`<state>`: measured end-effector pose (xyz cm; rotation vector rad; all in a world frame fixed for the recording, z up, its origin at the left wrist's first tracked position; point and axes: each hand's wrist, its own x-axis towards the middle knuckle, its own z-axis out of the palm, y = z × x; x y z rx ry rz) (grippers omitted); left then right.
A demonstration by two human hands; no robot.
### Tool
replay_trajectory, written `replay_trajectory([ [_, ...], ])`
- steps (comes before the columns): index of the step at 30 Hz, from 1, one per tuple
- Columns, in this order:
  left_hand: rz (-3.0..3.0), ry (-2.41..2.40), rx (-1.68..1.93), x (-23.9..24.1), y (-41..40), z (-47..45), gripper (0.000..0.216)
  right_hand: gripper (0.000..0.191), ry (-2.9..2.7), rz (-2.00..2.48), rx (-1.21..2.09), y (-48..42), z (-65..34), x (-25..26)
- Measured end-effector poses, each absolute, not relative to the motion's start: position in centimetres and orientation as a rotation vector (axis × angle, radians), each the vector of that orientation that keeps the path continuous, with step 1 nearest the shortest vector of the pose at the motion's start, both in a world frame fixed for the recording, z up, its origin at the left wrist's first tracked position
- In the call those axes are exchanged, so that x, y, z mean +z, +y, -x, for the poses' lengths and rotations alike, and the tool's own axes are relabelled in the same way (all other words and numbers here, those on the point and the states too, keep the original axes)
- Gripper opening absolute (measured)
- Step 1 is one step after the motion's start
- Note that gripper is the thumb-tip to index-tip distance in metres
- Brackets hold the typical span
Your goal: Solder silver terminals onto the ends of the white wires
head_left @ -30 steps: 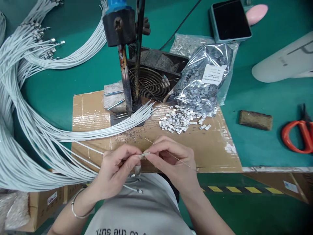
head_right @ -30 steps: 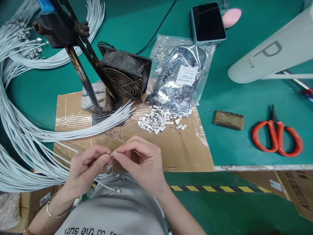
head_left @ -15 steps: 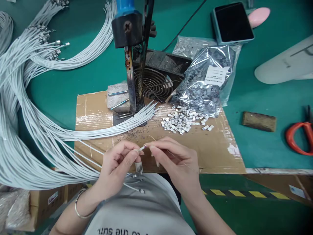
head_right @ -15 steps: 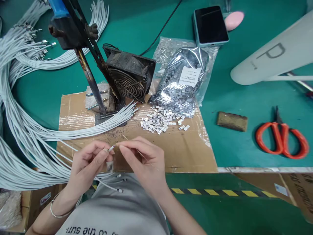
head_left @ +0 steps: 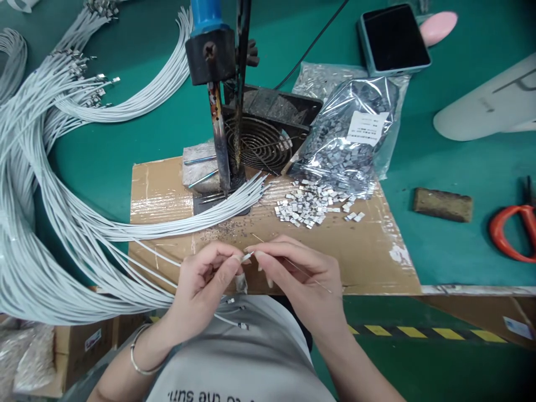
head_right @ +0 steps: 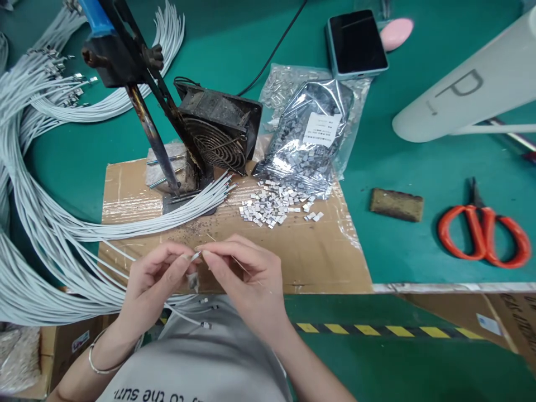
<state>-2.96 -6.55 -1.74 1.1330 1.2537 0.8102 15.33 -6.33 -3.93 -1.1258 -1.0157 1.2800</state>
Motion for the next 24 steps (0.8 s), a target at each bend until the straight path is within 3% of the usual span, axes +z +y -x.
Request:
replay_trajectory([
  [5, -1.206, 1.249, 0.702, -1.2, -5.7, 2.9, 0.032, 0.020, -1.004, 1.180, 1.235, -6.3, -15.8, -3.8],
  [10, -1.193, 1.284, 0.769, -1.0, -5.5, 2.2, 0.019, 0.021, -1.013, 1.152, 1.275, -6.5, -15.7, -3.8],
  [24, -1.132, 1.304, 0.819, -0.8, -5.6, 1.8, 0.013, 0.025, -1.098, 1.156, 1.192, -6.7, -15.8, -4.0],
])
